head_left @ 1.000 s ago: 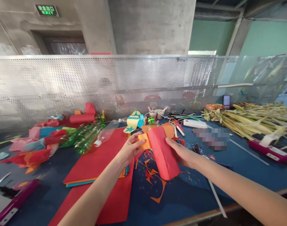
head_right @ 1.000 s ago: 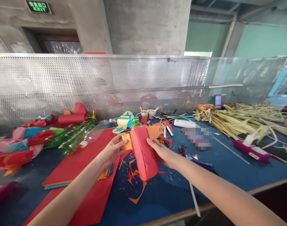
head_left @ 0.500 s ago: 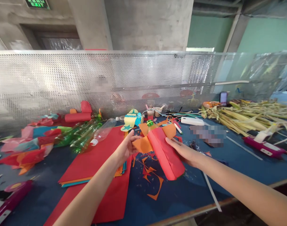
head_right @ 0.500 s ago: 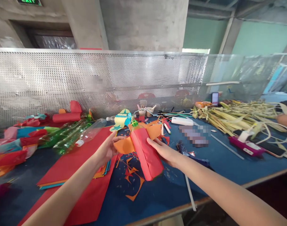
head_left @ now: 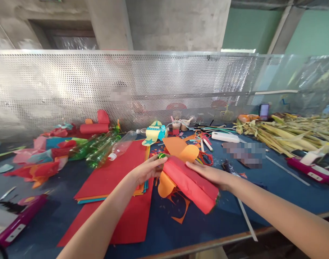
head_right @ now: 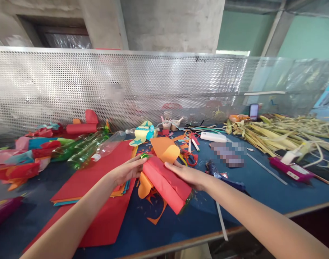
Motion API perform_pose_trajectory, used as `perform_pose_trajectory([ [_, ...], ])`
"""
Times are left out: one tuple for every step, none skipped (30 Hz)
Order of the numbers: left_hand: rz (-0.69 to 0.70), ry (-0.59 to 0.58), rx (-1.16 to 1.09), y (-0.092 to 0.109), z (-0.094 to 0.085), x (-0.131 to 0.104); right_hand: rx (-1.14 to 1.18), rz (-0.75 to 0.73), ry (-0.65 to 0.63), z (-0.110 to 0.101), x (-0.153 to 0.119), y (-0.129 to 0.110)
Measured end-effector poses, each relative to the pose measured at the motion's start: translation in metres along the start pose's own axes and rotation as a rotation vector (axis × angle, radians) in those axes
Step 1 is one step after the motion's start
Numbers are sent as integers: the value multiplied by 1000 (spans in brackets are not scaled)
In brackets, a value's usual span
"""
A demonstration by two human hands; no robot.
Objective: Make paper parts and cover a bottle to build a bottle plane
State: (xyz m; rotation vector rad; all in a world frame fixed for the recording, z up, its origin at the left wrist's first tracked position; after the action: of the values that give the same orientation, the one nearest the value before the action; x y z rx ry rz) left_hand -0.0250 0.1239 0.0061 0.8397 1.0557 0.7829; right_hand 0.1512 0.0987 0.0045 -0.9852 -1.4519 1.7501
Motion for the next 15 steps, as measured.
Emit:
perform_pose_trajectory([
  [9,20,-9,2,-2,0,-1,-4,13,-2,2,-1],
  [19,42,-20,4,-4,0,1,-6,27,-5,4,-2],
  [31,65,-31,7,-7,0,4,-3,46,-8,5,-2],
  [43,92,-44,11,-10,-1,13,-1,60,-10,7,-3],
  [57,123,-56,15,-14,-1,27,-6,67,-12,8,-5],
  [74,158,-68,20,-20,-2,48,-18,67,-13,10,-7],
  [92,201,-81,25,-27,-3,69,-36,62,-13,11,-10],
  [114,248,-94,30,-36,-5,84,-53,55,-13,12,-13],
  [136,299,-105,34,-45,-6,88,-70,44,-14,12,-16],
  [160,359,-116,39,-56,-8,79,-80,36,-14,12,-18],
  [180,421,-125,42,-68,-9,54,-85,36,-15,11,-19],
  [202,486,-132,44,-79,-11,19,-91,36,-16,10,-20],
  [217,543,-133,46,-89,-13,-20,-99,36,-18,9,-22],
  [229,589,-127,46,-98,-15,-59,-109,33,-19,7,-23],
  [238,627,-117,47,-105,-16,-98,-119,28,-20,5,-24],
])
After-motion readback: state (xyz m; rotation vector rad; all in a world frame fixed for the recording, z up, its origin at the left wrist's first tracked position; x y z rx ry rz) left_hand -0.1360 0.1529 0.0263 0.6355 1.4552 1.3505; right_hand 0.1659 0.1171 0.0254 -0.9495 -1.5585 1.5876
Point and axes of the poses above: each hand's wrist, its own x-axis towards the middle knuckle, its own z-axis out of the palm, y = z × x, the point moved 8 cm from there along x, towards the middle knuckle, and after that the axes turned 11 degrees about -z, right-handed, at the moved point
